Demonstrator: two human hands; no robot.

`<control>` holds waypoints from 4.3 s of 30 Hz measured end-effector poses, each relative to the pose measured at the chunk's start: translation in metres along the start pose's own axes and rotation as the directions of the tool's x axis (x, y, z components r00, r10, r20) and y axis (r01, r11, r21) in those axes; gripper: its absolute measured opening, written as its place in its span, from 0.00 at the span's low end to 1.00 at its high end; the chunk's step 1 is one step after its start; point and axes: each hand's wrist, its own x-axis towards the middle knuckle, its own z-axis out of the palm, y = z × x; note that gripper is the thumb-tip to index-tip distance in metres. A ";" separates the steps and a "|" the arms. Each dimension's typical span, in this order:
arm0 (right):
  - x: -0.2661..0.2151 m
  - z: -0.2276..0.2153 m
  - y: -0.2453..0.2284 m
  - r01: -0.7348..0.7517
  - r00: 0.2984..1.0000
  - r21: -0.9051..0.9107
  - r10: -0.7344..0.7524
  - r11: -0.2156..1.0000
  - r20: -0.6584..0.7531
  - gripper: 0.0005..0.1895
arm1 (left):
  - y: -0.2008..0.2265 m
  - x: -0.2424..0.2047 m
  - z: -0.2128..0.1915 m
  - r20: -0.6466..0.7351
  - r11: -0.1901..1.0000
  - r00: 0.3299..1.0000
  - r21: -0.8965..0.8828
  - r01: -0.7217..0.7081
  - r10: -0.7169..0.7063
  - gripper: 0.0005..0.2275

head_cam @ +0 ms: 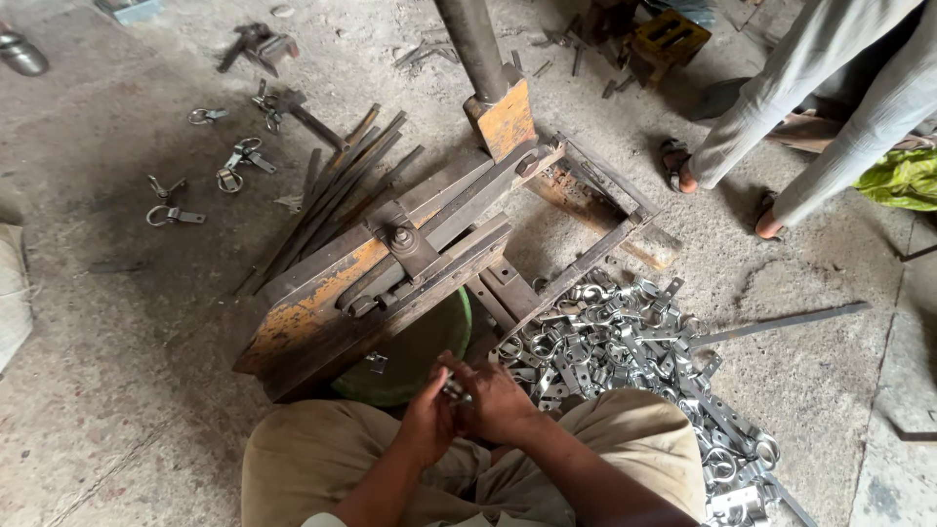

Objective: The person operates a manual metal press to shape small metal components. They pick up a metal piece from a pile, place it into the press die, and pull a long lever to activate the press. The finished metal parts are then dropped into a green bucket.

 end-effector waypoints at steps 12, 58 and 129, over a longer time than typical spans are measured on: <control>-0.003 0.119 0.199 -0.516 0.584 -0.473 0.697 0.714 0.415 0.43 | -0.011 0.037 -0.054 0.165 0.998 0.984 0.006 -0.070 0.068 0.25; 0.011 0.036 0.054 -0.417 0.909 0.187 0.407 0.890 0.090 0.30 | -0.035 0.039 -0.068 0.214 0.984 0.961 0.066 0.166 -0.177 0.25; 0.027 0.188 0.308 -0.951 0.303 -0.058 0.953 0.304 0.014 0.45 | -0.082 0.099 -0.177 0.216 0.911 0.944 -0.277 0.305 -0.251 0.15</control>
